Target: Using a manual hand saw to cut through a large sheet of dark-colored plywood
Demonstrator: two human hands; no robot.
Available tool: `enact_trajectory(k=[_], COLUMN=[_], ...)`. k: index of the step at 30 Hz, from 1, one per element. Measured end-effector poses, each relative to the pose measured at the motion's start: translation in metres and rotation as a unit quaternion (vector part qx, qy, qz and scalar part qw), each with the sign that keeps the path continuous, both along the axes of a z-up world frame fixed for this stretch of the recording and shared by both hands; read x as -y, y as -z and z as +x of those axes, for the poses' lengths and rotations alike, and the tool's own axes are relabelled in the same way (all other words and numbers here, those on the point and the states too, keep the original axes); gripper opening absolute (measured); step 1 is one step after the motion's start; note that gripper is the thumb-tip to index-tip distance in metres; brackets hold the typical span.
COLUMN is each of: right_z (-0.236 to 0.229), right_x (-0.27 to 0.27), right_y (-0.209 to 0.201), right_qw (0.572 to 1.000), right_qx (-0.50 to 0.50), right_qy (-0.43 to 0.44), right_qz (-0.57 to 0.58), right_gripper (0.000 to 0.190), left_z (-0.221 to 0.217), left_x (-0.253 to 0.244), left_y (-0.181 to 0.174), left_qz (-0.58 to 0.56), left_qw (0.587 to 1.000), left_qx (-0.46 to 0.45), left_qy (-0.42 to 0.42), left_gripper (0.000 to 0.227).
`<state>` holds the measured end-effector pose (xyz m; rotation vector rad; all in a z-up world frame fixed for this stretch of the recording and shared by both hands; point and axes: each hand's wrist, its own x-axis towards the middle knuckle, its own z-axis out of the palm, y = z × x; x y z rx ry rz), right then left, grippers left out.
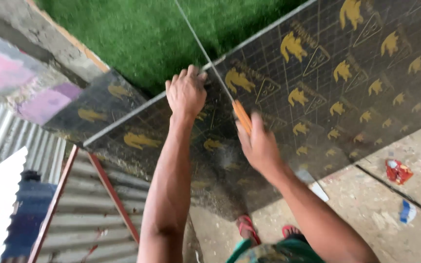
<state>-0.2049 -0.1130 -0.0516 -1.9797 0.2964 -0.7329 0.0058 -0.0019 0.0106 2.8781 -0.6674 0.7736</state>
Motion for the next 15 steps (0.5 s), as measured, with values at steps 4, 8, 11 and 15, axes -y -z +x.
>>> enact_trajectory(k=[4, 8, 11, 15], right_z=[-0.067, -0.124, -0.077, 0.058], right_x=[0.007, 0.023, 0.026, 0.000], right_y=[0.110, 0.131, 0.109, 0.051], right_qw=[0.997, 0.974, 0.976, 0.998], right_qx=[-0.037, -0.221, -0.201, 0.025], right_qy=[0.048, -0.007, -0.064, 0.046], right_qz=[-0.041, 0.055, 0.055, -0.031], right_gripper=[0.036, 0.042, 0.044, 0.038], left_z=[0.013, 0.004, -0.002, 0.015], left_x=[0.001, 0.002, 0.004, 0.002], left_y=[0.011, 0.000, 0.002, 0.015], left_qz=[0.006, -0.016, -0.033, -0.007], left_qw=[1.000, 1.000, 0.999, 0.999], left_qx=[-0.009, 0.014, 0.015, 0.002], left_qy=[-0.015, 0.001, 0.008, -0.039], left_gripper=[0.039, 0.029, 0.027, 0.035])
